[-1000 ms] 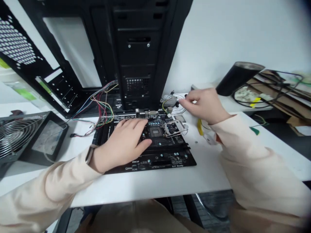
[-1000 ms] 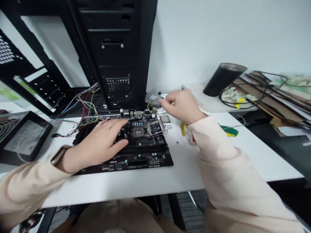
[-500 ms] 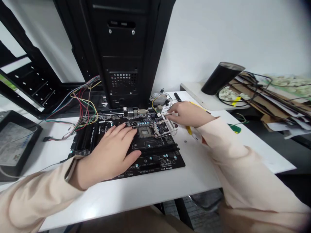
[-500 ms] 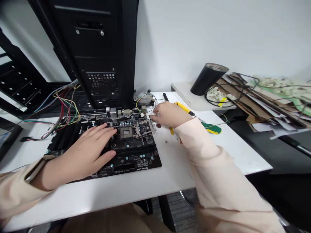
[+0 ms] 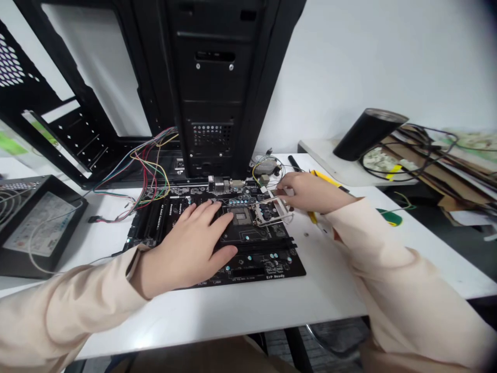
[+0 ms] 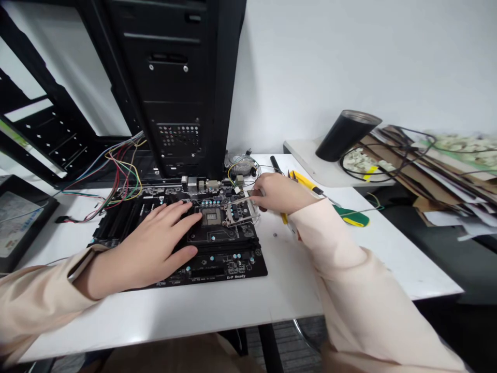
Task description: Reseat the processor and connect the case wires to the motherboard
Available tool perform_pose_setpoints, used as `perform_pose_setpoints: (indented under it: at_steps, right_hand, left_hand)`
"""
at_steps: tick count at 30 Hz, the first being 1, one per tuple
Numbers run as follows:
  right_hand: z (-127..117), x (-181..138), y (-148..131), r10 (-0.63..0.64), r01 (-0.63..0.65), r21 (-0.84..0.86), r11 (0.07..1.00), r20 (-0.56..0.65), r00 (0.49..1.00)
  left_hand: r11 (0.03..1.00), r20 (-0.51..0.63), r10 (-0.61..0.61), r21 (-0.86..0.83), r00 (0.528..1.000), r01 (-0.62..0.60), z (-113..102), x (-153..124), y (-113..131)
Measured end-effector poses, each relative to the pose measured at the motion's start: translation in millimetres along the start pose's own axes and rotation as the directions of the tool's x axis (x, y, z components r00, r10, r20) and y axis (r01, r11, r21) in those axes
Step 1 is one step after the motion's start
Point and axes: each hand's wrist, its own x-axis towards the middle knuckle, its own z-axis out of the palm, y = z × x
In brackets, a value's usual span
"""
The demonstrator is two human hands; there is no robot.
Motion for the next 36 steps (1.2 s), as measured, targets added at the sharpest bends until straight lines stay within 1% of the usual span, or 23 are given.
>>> perform_pose_setpoints:
  at_steps: [4, 10, 14, 19, 21, 25, 29, 33, 35, 36]
  right_hand:
    - [3, 3, 2, 0.029, -0.030, 0.035, 0.999, 0.005, 1.000]
    - [5, 4, 8, 0.011, -0.008, 0.109, 0.994, -0.029, 1.000]
    - [0, 0, 6, -0.001, 0.001, 0.149, 0.989, -0.001, 1.000]
    - [-3, -2, 3, 0.009, -0.011, 0.163, 0.987, 0.016, 1.000]
    - [-3, -1, 2, 0.041, -0.043, 0.164, 0.986, 0.019, 0.999]
    - [-2, 2, 2, 0.128, -0.140, 0.210, 0.968, 0.066, 0.989]
    - [-2, 4, 6, 0.229, -0.229, 0.285, 0.931, 0.034, 0.973]
    - [-14, -4, 9, 0.270, -0.268, 0.350, 0.898, 0.043, 0.962]
    - [-24, -13, 9, 0.336, -0.322, 0.338, 0.884, 0.019, 0.942]
    - [-28, -17, 9, 0.388, -0.362, 0.320, 0.876, -0.020, 0.921]
  left_hand:
    - [1.000, -0.033, 0.002, 0.015, 0.999, -0.002, 5, -1, -1]
    - [0.999, -0.037, 0.027, 0.039, 0.999, -0.026, 7, 0, -1]
    - [1.000, -0.067, 0.027, 0.018, 0.997, -0.026, 7, 1, -1]
    - [0.999, -0.043, 0.034, 0.034, 0.998, -0.033, 8, 1, -1]
    - [0.999, -0.041, 0.031, 0.025, 0.999, -0.030, 8, 1, -1]
    - [1.000, -0.034, 0.012, -0.005, 0.999, -0.013, 6, 2, -1]
    - [1.000, -0.023, 0.011, -0.010, 1.000, -0.011, 5, 2, -1]
    - [1.000, -0.026, 0.015, -0.020, 1.000, -0.015, 6, 3, -1]
    - [0.999, -0.037, 0.010, -0.035, 0.999, -0.011, 6, 3, -2]
    - [0.999, -0.038, 0.009, -0.049, 0.999, -0.010, 6, 3, -2]
